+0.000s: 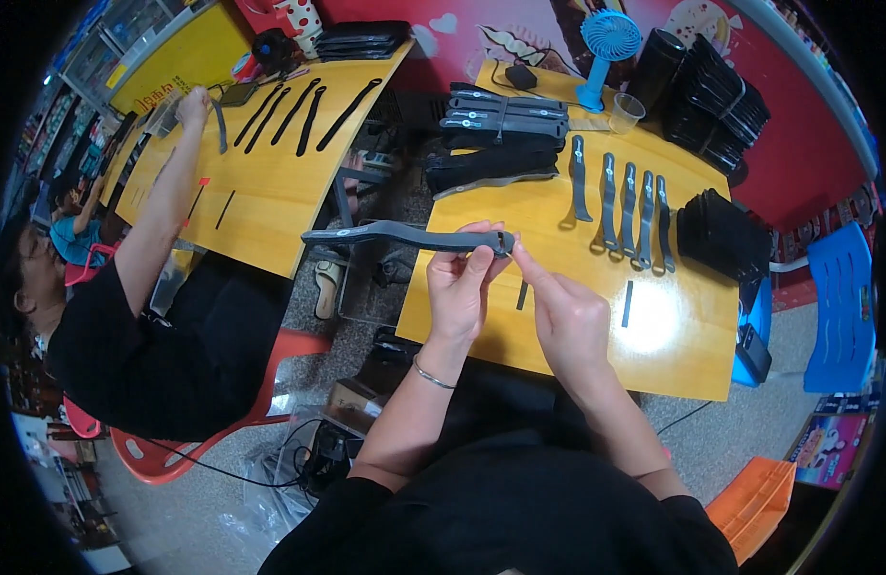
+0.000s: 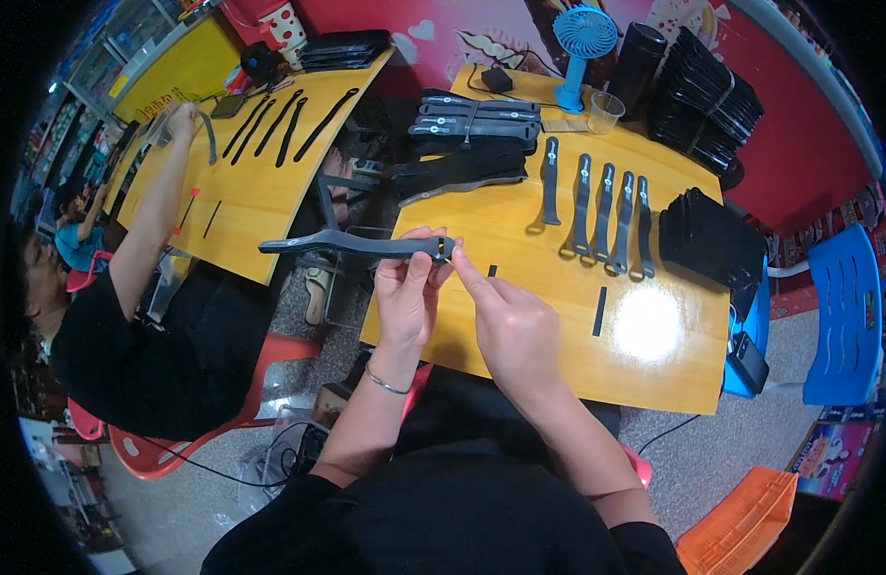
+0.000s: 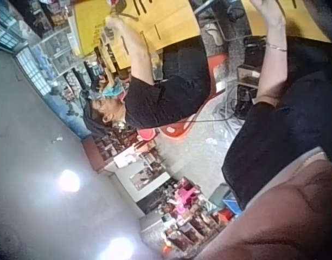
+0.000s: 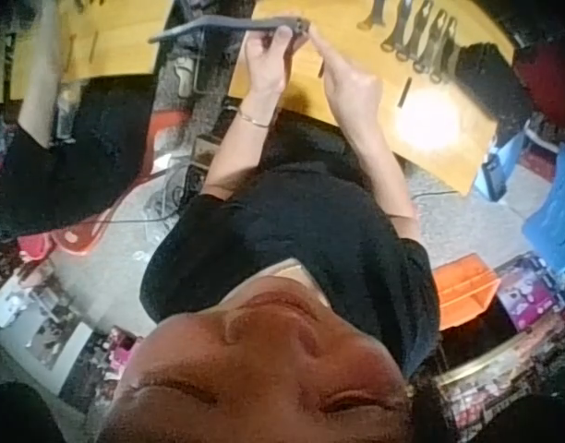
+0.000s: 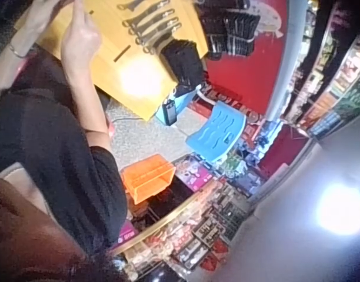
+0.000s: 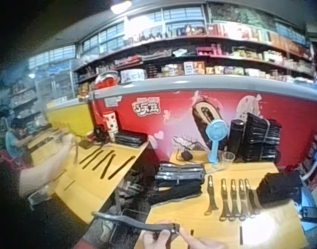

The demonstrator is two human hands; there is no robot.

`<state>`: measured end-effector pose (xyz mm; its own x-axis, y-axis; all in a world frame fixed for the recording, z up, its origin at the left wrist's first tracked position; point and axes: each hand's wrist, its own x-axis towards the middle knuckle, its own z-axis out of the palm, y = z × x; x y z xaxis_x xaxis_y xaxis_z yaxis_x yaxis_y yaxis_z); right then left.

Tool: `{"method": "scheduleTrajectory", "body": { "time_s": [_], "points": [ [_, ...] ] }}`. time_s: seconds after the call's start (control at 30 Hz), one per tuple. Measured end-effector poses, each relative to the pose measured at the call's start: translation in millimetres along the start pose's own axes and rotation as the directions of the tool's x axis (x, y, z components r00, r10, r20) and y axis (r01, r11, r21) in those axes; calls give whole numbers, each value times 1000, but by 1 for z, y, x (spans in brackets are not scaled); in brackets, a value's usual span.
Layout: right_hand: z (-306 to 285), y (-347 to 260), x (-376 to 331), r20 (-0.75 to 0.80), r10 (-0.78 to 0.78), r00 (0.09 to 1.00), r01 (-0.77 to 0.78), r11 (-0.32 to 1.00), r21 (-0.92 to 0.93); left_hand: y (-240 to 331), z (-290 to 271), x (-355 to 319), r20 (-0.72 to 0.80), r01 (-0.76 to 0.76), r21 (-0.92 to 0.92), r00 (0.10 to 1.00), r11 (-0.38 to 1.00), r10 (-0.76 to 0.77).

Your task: The recorder is assembling velcro storage straps by attaching plastic components and threading the straps.

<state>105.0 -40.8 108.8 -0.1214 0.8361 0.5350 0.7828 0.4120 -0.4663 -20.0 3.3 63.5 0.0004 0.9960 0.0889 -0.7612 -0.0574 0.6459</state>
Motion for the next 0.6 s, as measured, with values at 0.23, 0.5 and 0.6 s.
{"method": "scheduleTrajectory", "body": {
  "time_s": [0.23, 0.5, 0.6],
  "points": [
    [6, 4, 1, -46, 51, 998, -47, 995, 84, -5, -2, 2, 5, -48, 97, 999, 994, 48],
    [15, 4, 3, 116, 288, 951, -309, 910, 275, -13, -10, 19, 114, 2, -11, 993, 1000, -1],
    [23, 10, 3, 257, 376, 890, -455, 758, 467, -15, -15, 26, 122, 59, 11, 991, 998, -60]
  ]
}}
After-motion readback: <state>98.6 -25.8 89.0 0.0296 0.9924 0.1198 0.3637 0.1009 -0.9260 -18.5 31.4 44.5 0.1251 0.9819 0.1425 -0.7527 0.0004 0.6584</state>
